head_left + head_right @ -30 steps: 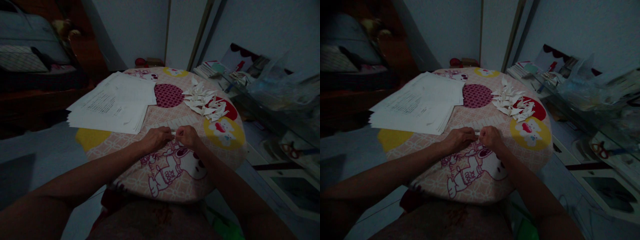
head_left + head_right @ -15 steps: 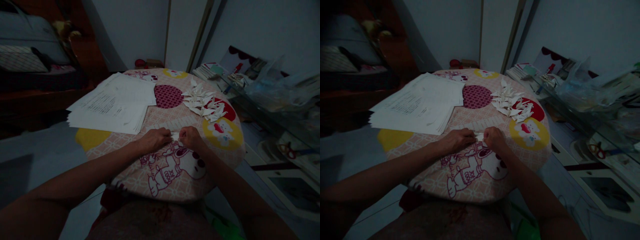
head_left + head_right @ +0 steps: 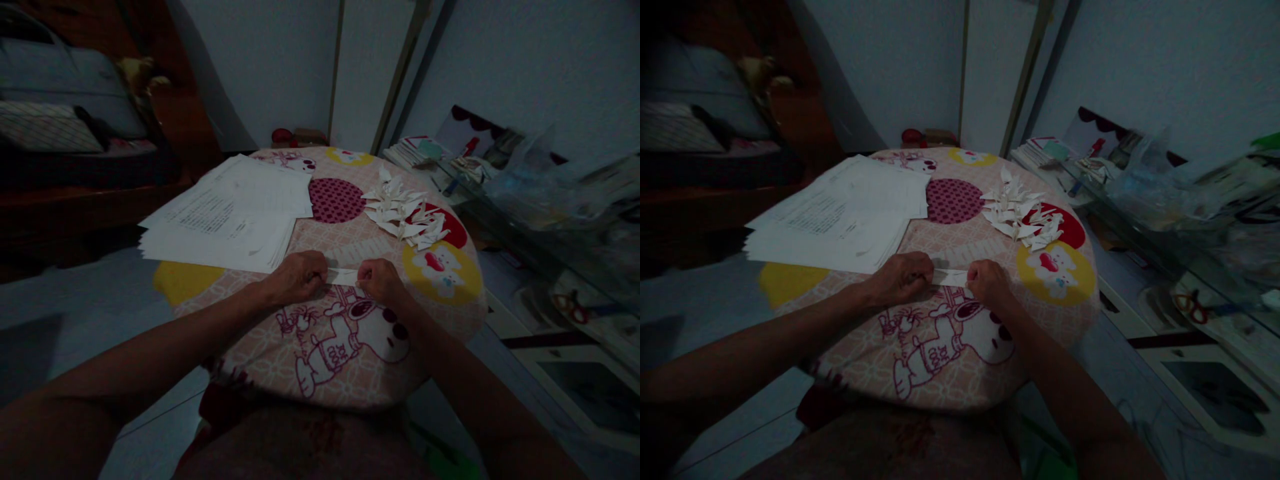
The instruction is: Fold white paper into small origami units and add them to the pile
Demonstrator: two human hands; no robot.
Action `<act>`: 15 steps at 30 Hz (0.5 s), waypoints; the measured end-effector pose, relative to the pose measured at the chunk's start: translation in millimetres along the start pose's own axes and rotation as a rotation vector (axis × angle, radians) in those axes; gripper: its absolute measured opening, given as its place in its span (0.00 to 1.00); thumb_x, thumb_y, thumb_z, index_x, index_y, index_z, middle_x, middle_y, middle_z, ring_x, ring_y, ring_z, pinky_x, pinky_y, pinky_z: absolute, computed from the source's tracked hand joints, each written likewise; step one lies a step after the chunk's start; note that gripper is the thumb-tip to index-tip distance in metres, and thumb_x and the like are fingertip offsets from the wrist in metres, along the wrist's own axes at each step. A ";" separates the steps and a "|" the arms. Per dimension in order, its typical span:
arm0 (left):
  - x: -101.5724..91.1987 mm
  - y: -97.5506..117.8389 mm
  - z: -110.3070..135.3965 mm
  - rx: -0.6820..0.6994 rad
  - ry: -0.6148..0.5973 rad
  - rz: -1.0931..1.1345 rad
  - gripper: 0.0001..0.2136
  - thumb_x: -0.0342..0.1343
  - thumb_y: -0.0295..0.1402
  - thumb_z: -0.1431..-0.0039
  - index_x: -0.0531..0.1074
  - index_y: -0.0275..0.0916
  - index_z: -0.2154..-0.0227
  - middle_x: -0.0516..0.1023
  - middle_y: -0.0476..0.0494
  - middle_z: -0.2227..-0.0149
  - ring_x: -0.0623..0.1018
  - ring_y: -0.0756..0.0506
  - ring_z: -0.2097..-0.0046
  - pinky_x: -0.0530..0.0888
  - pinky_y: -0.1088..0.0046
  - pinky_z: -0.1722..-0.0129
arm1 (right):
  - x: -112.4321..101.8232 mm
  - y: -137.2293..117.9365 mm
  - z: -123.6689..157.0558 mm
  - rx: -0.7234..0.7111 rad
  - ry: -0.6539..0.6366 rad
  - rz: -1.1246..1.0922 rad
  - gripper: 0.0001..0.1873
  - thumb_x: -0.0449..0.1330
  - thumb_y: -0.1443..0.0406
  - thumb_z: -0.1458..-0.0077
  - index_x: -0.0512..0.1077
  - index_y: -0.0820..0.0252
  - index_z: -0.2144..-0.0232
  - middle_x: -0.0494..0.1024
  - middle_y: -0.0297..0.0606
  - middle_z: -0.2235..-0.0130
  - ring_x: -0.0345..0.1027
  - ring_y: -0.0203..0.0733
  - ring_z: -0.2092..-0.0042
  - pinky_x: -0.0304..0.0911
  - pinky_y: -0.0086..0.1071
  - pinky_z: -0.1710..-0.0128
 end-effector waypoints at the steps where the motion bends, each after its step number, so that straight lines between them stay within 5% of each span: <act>1: -3.8 -3.3 -7.8 -0.055 0.052 0.025 0.10 0.51 0.24 0.44 0.77 0.36 0.67 0.77 0.43 0.64 0.75 0.46 0.62 0.71 0.72 0.61 | 0.0 0.2 0.2 -0.016 0.007 -0.004 0.05 0.64 0.74 0.58 0.75 0.60 0.78 0.74 0.32 0.77 0.66 0.36 0.72 0.57 0.29 0.68; 3: -1.3 -9.3 -25.8 -0.129 0.037 0.042 0.10 0.52 0.29 0.40 0.78 0.36 0.62 0.78 0.42 0.62 0.75 0.47 0.63 0.69 0.72 0.62 | -0.2 0.9 0.8 -0.024 0.010 -0.014 0.05 0.63 0.74 0.58 0.75 0.60 0.78 0.74 0.32 0.76 0.66 0.36 0.72 0.57 0.29 0.69; 9: 29.3 -19.3 -54.3 -0.229 -0.236 0.102 0.03 0.63 0.31 0.49 0.77 0.39 0.73 0.74 0.51 0.76 0.69 0.50 0.73 0.58 0.74 0.71 | -2.0 -4.8 6.5 -0.037 -0.009 -0.036 0.03 0.63 0.71 0.56 0.73 0.60 0.76 0.74 0.33 0.75 0.67 0.38 0.71 0.57 0.29 0.69; 15: 33.3 -33.3 -54.5 -0.380 -0.212 0.445 0.09 0.65 0.33 0.56 0.72 0.38 0.83 0.67 0.54 0.84 0.64 0.52 0.78 0.56 0.75 0.75 | -12.6 -2.5 3.2 -0.045 0.121 0.003 0.17 0.68 0.68 0.58 0.76 0.61 0.62 0.79 0.40 0.65 0.71 0.45 0.62 0.65 0.37 0.59</act>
Point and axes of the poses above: each hand's wrist, its own z-axis away from the middle knuckle, its own x-axis out of the palm, y = z × x, the point moved 6 cm from there along -z, towards the middle knuckle
